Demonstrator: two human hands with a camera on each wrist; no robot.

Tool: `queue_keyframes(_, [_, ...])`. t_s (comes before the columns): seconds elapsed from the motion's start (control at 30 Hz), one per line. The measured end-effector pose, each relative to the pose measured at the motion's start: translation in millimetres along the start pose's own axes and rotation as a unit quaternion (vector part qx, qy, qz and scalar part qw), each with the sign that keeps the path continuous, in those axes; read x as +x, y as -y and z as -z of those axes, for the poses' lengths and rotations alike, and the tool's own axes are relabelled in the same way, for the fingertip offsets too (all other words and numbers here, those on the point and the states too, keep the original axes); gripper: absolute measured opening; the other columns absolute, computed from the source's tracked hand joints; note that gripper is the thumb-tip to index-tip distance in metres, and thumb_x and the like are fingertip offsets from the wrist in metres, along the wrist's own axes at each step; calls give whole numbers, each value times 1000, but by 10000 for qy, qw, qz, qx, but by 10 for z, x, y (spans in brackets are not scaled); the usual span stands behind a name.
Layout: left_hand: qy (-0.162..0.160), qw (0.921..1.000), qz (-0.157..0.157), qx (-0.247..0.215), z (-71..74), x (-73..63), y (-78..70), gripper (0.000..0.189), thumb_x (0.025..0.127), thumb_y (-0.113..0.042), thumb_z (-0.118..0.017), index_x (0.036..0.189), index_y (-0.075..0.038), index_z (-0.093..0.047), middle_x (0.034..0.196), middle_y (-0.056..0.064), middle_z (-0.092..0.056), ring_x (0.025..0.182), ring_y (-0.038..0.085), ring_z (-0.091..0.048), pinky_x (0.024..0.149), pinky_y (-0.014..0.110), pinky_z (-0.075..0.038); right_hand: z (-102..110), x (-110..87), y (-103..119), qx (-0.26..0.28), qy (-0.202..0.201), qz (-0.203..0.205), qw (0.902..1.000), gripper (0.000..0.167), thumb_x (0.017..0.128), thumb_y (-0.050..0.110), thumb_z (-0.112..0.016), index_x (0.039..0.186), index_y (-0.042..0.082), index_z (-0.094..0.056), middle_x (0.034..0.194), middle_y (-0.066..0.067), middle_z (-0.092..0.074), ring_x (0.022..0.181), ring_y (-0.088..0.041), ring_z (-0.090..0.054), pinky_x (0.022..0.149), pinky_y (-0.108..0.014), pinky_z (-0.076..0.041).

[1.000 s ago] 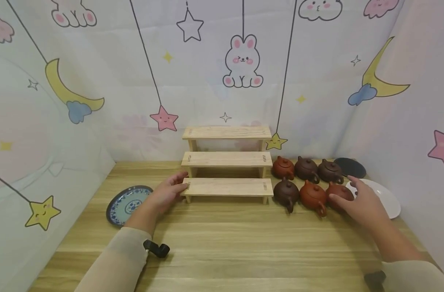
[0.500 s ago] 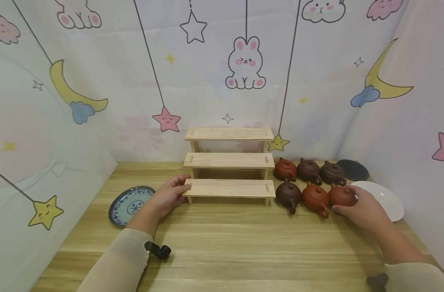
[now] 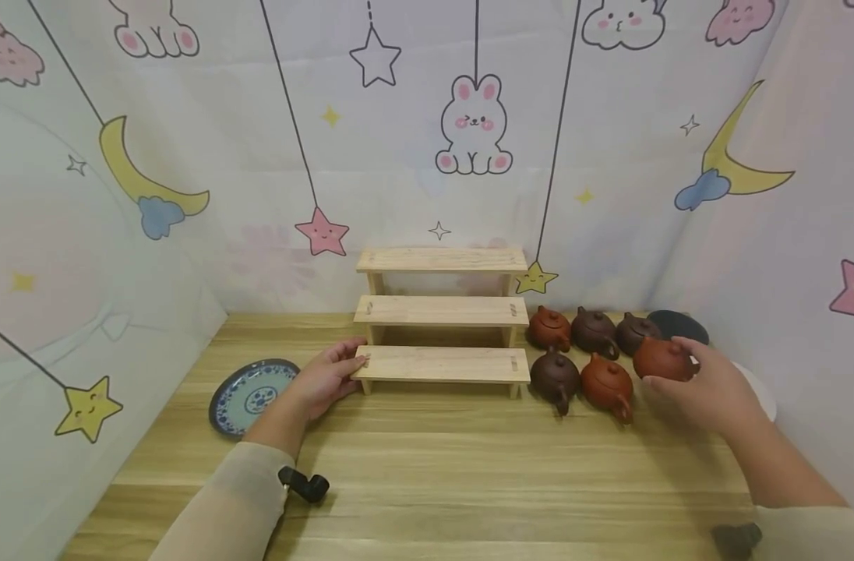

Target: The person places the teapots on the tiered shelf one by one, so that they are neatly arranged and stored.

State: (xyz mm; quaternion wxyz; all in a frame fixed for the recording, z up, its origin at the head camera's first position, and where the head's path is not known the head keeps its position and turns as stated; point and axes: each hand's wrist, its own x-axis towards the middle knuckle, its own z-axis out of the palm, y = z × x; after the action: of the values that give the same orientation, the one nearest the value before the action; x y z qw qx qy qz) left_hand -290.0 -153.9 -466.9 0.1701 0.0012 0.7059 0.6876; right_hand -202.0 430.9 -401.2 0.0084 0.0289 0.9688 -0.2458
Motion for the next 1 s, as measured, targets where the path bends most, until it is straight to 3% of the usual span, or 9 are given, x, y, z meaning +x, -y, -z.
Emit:
queue_keyframes(0.13, [20, 10000, -24, 20, -2, -4, -1, 55, 113, -19, -55, 164, -10, -38, 170, 15, -39, 151, 36, -48, 125, 55, -43, 59, -17, 279, 153, -246, 153, 9995, 108, 96, 67, -70, 168, 0, -25, 150, -42, -46, 125, -58, -54, 73, -46, -57])
queue_keyframes(0.2, [40, 10000, -58, 34, -4, -9, 2, 54, 113, -19, -54, 164, -9, -37, 169, 16, -39, 151, 36, -48, 125, 55, -43, 51, -20, 447, 285, -302, 333, 9986, 107, 96, 65, -72, 169, 2, -27, 153, -37, -47, 130, -57, -54, 77, -49, -58])
queue_keyframes(0.37, [50, 9999, -89, 56, -20, -22, 4, 53, 113, -18, -54, 163, -7, -38, 168, 18, -40, 149, 37, -49, 124, 55, -44, -55, -9, 938, 643, -233, 734, 9950, 101, 95, 59, -76, 168, 5, -31, 158, -31, -47, 136, -54, -55, 95, -61, -58])
queue_keyframes(0.57, [27, 10000, -45, -11, -22, -22, -8, 52, 114, -18, -53, 162, -8, -39, 168, 17, -40, 149, 36, -49, 124, 55, -44, -211, 39, 1542, 1077, -122, 1212, 9867, 93, 95, 54, -80, 166, 9, -38, 154, -22, -52, 131, -43, -62, 98, -58, -59])
queue_keyframes(0.73, [34, 10000, -51, -13, -5, -2, 14, 52, 113, -18, -54, 162, -8, -39, 167, 17, -41, 149, 36, -50, 124, 55, -44, -325, 141, 1948, 1384, -8, 1579, 9777, 90, 94, 51, -82, 164, 13, -41, 151, -17, -54, 128, -39, -64, 95, -54, -61])
queue_keyframes(1.0, [38, 10000, -51, -57, 14, 19, 23, 53, 113, -18, -55, 163, -7, -38, 169, 18, -38, 152, 38, -47, 125, 57, -42, -542, 477, 2436, 1928, 230, 1548, 9687, 90, 92, 49, -84, 166, 21, -40, 156, -10, -52, 134, -36, -60, 94, -50, -62])
